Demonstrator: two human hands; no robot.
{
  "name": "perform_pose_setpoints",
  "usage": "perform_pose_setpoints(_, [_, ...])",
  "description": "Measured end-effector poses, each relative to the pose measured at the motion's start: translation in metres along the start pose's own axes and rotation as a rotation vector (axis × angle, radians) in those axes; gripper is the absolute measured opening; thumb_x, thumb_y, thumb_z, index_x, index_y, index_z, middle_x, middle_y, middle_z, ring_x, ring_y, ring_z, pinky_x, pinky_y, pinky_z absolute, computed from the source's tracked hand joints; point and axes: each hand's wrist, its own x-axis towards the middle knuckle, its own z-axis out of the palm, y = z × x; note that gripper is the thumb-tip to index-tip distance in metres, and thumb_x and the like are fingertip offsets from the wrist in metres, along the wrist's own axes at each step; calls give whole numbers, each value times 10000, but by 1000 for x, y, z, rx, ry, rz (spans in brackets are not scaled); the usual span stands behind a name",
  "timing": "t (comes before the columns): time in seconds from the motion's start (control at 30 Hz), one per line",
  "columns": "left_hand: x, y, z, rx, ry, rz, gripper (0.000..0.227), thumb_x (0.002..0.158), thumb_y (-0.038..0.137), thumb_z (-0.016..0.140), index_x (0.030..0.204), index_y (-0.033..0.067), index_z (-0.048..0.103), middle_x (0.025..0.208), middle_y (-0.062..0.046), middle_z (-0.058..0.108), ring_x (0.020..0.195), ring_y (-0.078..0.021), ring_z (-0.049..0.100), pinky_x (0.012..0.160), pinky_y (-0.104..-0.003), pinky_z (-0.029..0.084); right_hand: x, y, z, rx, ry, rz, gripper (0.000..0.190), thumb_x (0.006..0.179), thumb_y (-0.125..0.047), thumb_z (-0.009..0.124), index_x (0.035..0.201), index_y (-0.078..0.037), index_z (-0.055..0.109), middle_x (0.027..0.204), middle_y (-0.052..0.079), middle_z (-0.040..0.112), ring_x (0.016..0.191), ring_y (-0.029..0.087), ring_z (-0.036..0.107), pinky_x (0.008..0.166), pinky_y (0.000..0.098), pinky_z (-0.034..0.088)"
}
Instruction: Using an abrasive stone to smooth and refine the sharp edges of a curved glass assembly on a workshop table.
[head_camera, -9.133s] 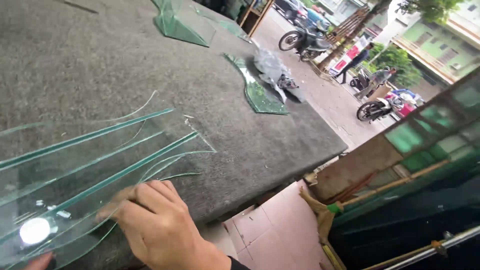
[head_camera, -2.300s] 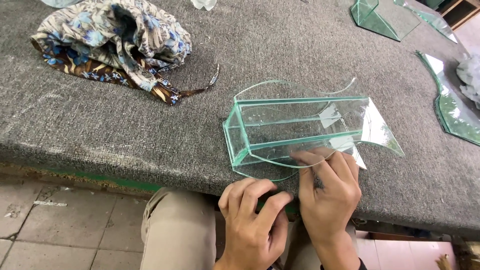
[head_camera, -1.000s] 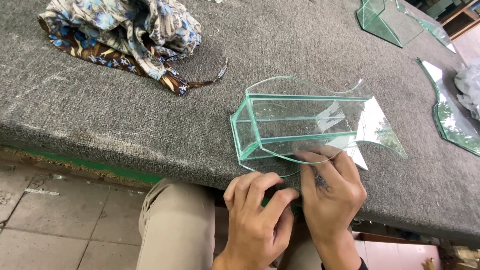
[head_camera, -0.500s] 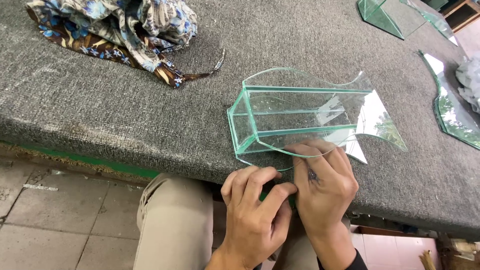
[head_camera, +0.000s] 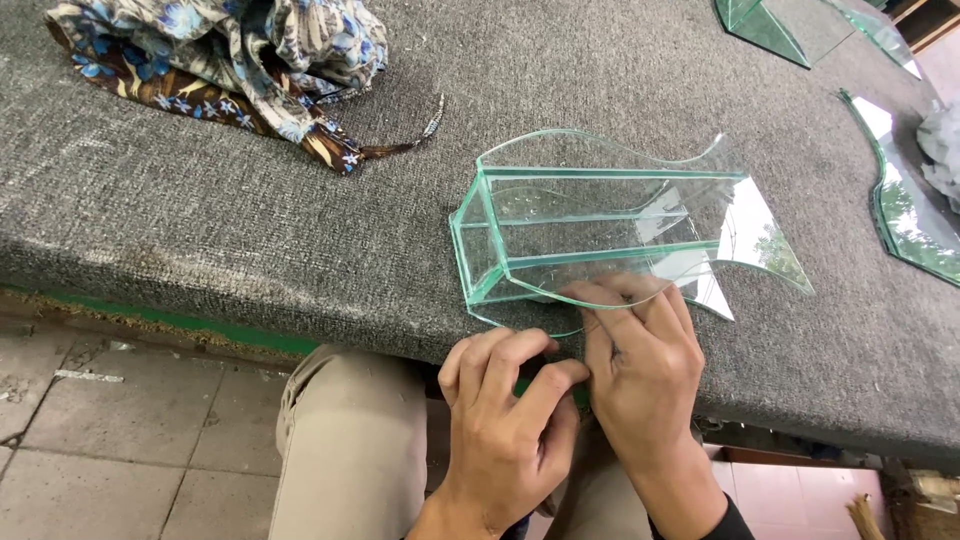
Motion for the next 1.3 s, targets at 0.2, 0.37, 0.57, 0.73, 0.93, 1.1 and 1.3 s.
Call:
perform_pose_setpoints(0.2, [0,0,0,3,-1,0,203,900,98,651,1038,198,761,1203,-23,639,1152,-275,604,1043,-431,413,-1,4,-4,-10,-11,7,247,1041,111,656,1141,-41,822,1140,122,739,1043,305,677,918,389,572])
perform_pose_setpoints(0.37, [-1,0,1,5,3,-4,208,893,86,652,1035,198,755,1204,-22,635,1150,-279,603,1031,-433,412,-2,0,0,-63,56,49,224,1060,80,694,1129,-88,827,1068,112,732,972,285,663,893,384,552])
perform_pose_setpoints(0.57, [-3,-2,2,5,0,-4,225,886,87,648,1043,204,757,1200,-18,634,1155,-276,604,1033,-430,415,1,4,-9,29,-26,60,263,1004,120,689,1120,-61,840,1109,117,748,1009,287,683,875,368,568])
perform_pose_setpoints(0.73, [1,0,-1,39,16,-3,193,957,108,652,1119,165,740,1210,-37,665,1162,-286,614,1051,-432,434,-8,3,-25,-42,26,124,106,1026,89,738,987,-1,780,976,114,706,937,280,659,870,366,530])
perform_pose_setpoints(0.93, [-11,5,12,470,-178,-95,615,1080,495,576,1587,148,611,1446,-58,539,1297,-304,491,1165,-471,390,-43,3,-61,-61,148,367,126,1082,76,751,1046,-24,818,1042,121,749,986,249,695,893,346,531])
perform_pose_setpoints(1.1, [-11,7,12,537,-259,-67,571,1074,531,544,1556,236,619,1466,-76,511,1321,-339,470,1183,-528,344,-83,11,-72,-13,228,465,92,1071,52,788,1017,-20,804,1017,124,725,832,177,638,697,276,417])
perform_pose_setpoints(1.3, [-13,26,15,539,-305,0,539,1066,529,517,1513,244,617,1669,-64,468,1482,-362,382,1171,-595,283,-112,16,-80,45,289,614,61,1066,-37,766,1012,-45,793,1045,88,724,542,81,242,575,241,171])
